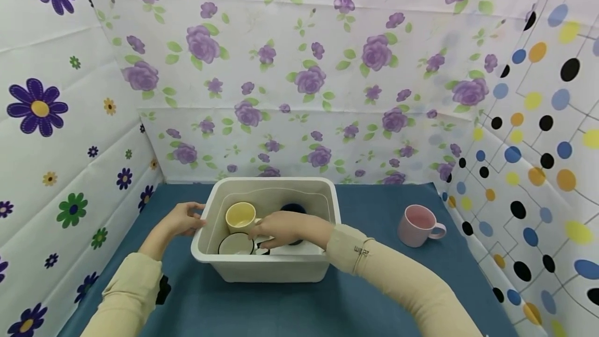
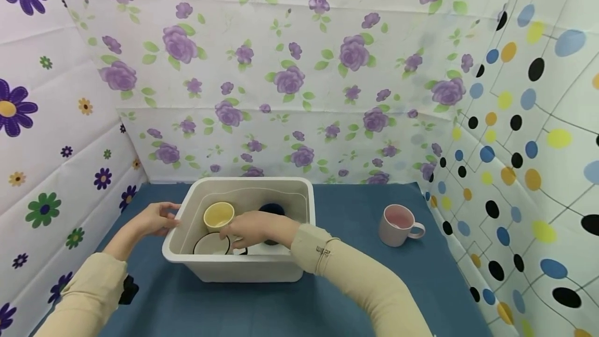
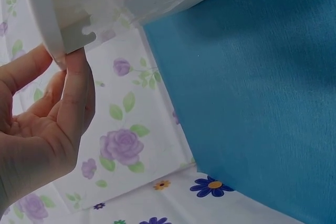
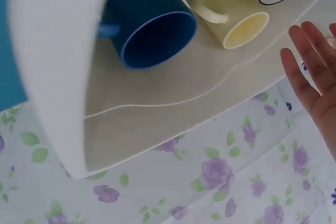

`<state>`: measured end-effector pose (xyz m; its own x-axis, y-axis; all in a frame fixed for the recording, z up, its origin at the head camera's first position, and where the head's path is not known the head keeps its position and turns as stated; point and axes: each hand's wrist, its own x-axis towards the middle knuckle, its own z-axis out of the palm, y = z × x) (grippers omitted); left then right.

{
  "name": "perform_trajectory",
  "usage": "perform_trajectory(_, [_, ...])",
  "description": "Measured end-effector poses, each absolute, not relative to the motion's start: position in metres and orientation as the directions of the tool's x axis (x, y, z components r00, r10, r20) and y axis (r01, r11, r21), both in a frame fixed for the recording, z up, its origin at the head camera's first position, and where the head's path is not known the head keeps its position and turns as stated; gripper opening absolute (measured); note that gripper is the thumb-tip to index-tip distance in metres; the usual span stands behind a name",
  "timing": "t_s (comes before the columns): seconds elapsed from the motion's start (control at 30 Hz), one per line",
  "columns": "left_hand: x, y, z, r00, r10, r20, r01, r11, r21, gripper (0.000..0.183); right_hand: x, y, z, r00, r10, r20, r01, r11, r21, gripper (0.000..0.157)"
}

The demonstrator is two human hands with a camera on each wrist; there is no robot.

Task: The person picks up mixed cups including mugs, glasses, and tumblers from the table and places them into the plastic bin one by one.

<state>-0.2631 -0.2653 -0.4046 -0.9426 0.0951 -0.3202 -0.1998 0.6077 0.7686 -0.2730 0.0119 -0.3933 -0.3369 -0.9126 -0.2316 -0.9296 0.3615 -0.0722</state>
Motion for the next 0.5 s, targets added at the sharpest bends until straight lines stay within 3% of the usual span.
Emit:
perform_trajectory(0.33, [-0.26,-0.268,-0.409,-0.937,0.124,-0.327,-0.204,0.564,0.8,0.059,-0.267,0.037,-0.386,-0.319,-0.947,-0.037,-0.941,0.321,-0.107,0.029])
perform_trajectory(0.5, [-0.262,-0.269,-0.407,-0.939,0.119,-0.323,-0.2,0.572,0.795,0.059,-0.267,0.055,-0.381,-0.348,-0.936,0.047,-0.93,0.338,-0.143,0.029])
